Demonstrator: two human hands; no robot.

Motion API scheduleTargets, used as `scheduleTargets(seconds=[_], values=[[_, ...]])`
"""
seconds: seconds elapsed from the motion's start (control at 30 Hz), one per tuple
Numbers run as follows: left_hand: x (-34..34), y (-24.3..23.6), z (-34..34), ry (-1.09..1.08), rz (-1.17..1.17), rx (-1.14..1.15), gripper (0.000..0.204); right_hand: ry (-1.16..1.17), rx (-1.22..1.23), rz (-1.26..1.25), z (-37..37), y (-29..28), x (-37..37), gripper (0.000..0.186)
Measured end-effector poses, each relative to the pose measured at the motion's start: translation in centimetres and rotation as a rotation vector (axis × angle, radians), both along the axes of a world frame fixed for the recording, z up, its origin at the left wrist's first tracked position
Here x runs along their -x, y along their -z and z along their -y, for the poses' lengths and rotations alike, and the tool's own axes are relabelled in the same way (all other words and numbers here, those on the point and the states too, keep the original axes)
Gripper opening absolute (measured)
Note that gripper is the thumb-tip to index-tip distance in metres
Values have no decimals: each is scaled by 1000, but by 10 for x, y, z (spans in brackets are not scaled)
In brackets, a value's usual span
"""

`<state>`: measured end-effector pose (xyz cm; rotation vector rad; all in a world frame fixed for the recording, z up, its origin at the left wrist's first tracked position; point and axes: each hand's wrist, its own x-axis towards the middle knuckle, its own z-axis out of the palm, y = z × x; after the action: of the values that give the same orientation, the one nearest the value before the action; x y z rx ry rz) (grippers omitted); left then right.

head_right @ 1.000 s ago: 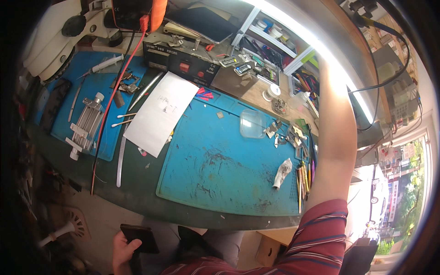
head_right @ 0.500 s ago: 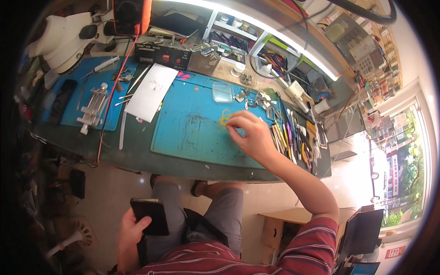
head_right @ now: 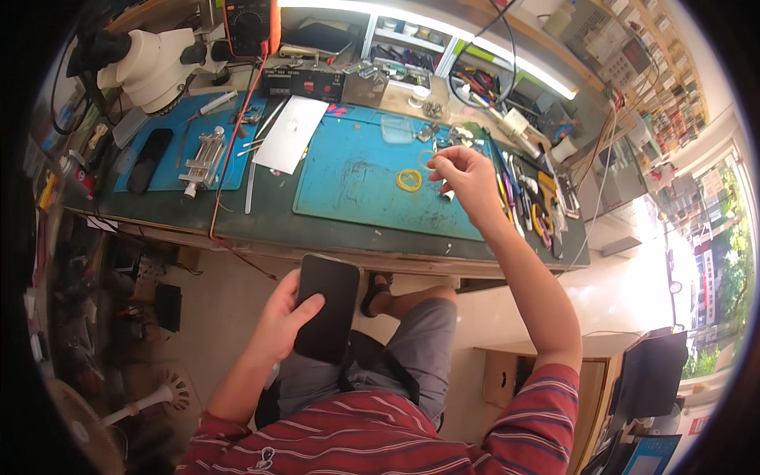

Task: The person applies adhesive to the internal frame of a disassembled smartphone, then places the back cover onto the frame and presses it down. They wipe the exterior with a cloth, secure the phone with rubber bands, and place it on a nearby desk.

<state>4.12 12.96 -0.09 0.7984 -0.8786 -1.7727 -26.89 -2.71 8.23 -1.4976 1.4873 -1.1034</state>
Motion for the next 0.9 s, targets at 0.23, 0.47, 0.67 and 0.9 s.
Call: scheduleTargets(seconds=[0.23,0.47,0.67,0.9], values=[[24,-44,20,329,567,445,60,-419,33,-292,-127,-34,-42,10],[67,-52,-5,393,658,802,65,-474,419,-585,-203,-20,0,12],[73,-33,6,301,129,151,57,-282,71,-666,-313,24,69,6],[105,-18,-16,565,193,-18,53,-411,502,-59,-409,4,91,17]])
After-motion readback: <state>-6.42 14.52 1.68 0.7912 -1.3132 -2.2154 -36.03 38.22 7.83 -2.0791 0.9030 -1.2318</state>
